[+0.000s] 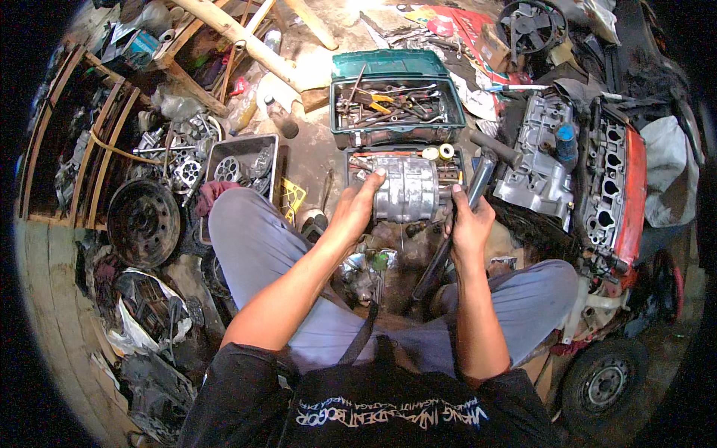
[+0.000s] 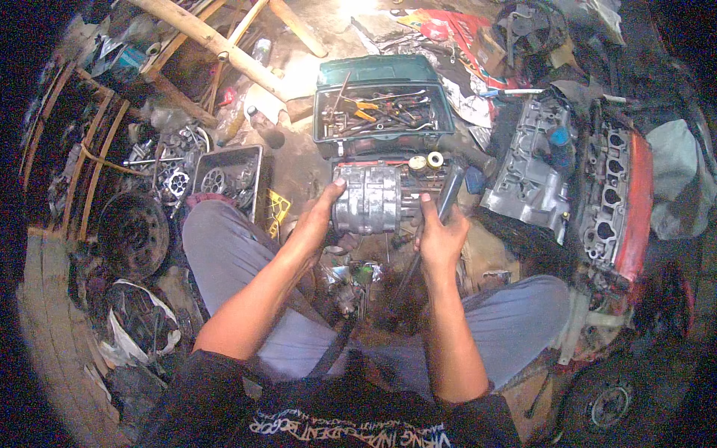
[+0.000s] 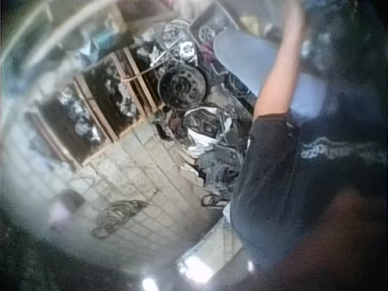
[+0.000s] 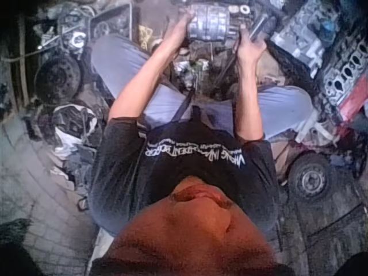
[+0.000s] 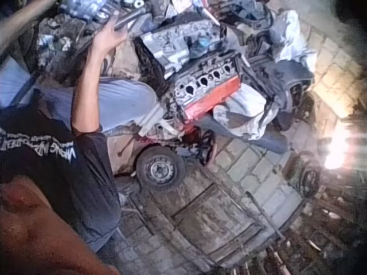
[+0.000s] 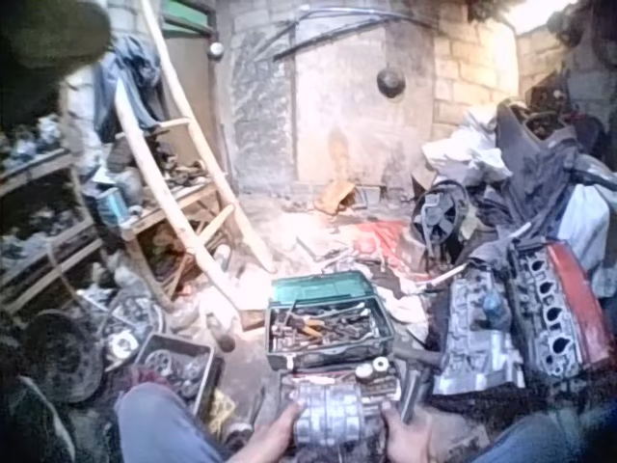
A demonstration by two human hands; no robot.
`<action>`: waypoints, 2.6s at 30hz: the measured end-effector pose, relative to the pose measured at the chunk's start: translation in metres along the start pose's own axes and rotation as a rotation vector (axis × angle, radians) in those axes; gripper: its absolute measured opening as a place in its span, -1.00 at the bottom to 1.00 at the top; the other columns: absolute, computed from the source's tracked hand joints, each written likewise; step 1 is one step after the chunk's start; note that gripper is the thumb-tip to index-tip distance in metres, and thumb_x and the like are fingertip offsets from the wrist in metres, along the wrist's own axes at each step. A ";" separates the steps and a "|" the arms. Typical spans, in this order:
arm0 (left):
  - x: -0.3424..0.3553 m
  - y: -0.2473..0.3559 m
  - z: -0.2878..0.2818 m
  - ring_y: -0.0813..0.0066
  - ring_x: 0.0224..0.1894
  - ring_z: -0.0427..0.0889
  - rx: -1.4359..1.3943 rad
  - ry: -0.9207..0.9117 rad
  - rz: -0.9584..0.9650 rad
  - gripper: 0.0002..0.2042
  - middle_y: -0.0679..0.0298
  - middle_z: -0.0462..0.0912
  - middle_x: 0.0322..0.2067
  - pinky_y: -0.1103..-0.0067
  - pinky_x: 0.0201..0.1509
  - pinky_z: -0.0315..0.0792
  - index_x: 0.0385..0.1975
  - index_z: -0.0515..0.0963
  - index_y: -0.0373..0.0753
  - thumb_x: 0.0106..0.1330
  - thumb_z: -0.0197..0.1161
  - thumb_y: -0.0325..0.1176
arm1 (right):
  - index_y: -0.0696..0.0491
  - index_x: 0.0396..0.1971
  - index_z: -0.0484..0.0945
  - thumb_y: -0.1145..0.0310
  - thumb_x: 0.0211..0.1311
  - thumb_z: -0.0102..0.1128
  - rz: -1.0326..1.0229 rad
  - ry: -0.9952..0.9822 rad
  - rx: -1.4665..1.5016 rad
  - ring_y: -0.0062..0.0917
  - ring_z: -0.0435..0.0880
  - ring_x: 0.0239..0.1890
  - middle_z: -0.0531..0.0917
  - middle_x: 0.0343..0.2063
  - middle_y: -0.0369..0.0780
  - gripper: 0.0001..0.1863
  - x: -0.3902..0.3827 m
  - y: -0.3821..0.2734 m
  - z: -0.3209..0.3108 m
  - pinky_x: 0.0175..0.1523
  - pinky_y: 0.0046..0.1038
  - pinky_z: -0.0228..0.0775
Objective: The person sits on the floor and uses a hammer to repeatedly strike a metal engine block component. They rotate the part to hit different sides and edges, occasionally inspecting the surface between strikes.
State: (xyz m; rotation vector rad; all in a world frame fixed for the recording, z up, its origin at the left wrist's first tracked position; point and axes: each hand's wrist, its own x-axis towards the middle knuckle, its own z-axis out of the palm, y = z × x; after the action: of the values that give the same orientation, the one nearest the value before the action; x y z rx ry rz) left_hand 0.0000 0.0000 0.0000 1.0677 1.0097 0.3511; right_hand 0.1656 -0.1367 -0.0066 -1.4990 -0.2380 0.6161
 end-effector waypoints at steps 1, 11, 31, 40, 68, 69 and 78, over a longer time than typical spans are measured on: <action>-0.002 0.005 0.002 0.17 0.01 0.68 0.022 0.028 0.037 -0.19 -0.13 0.65 0.03 0.31 0.21 0.48 0.21 0.45 -0.51 0.28 0.25 0.22 | 0.17 -0.15 0.59 0.27 0.36 0.34 -0.017 -0.001 0.000 -0.65 0.38 -0.83 0.57 -0.64 -0.29 -0.73 0.002 -0.002 0.000 -0.76 -0.58 0.18; -0.024 0.045 -0.021 0.12 -0.08 0.77 0.608 0.469 0.662 -0.25 -0.12 0.74 -0.13 0.31 0.11 0.58 0.08 0.56 -0.45 -0.04 0.62 -0.03 | 0.14 -0.26 0.56 0.27 0.34 0.33 -0.057 0.186 -0.089 -0.63 0.48 -0.64 0.57 -0.58 -0.32 -0.76 0.057 0.044 -0.016 -0.53 -0.53 0.33; 0.011 -0.042 -0.073 0.00 -0.03 0.74 0.779 0.551 0.234 -0.21 -0.15 0.73 -0.12 0.25 0.11 0.58 0.07 0.58 -0.41 -0.06 0.57 0.11 | 0.33 -0.25 0.67 0.19 0.05 0.46 0.338 0.148 -1.072 0.06 0.71 -0.06 0.70 -0.21 0.23 -0.54 0.046 0.245 -0.052 0.07 -0.11 0.51; 0.022 -0.048 -0.074 0.02 -0.05 0.75 0.743 0.525 0.255 -0.18 -0.16 0.73 -0.13 0.27 0.10 0.59 0.08 0.56 -0.44 -0.08 0.60 0.10 | 0.27 -0.14 0.66 0.23 0.07 0.45 0.486 0.101 -1.171 0.04 0.65 0.08 0.68 -0.07 0.18 -0.55 0.043 0.259 -0.053 0.17 -0.15 0.49; 0.034 -0.027 -0.053 0.02 0.00 0.72 0.444 0.556 0.396 -0.24 -0.19 0.71 -0.08 0.30 0.16 0.52 0.11 0.56 -0.46 0.00 0.57 0.01 | 0.29 0.08 0.57 0.26 0.33 0.30 -0.268 -0.250 -0.769 -0.20 0.63 0.14 0.67 0.01 0.09 -0.53 0.053 -0.002 -0.047 0.27 -0.26 0.39; 0.031 -0.023 -0.052 0.05 -0.01 0.72 0.455 0.542 0.435 -0.30 -0.18 0.72 -0.09 0.31 0.15 0.51 0.08 0.57 -0.49 0.03 0.55 -0.06 | 0.30 0.09 0.56 0.24 0.34 0.30 -0.222 -0.310 -0.721 -0.23 0.63 0.14 0.67 0.02 0.10 -0.52 0.046 -0.034 -0.040 0.27 -0.28 0.39; 0.032 -0.024 -0.028 0.35 -0.06 0.62 -0.149 0.181 0.287 -0.48 0.11 0.70 -0.07 0.46 0.11 0.44 0.07 0.59 -0.50 0.28 0.28 -0.14 | 0.12 0.33 0.37 -0.06 0.40 0.18 -0.438 -0.321 -0.712 -0.01 0.41 0.34 0.47 0.25 0.15 -0.31 0.041 -0.035 0.001 0.42 -0.16 0.21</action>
State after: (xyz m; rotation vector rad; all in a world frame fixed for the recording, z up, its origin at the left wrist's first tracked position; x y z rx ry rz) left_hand -0.0111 0.0257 -0.0400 1.0593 0.9731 0.7571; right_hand 0.2072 -0.1136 0.0186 -1.9303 -1.0940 0.4260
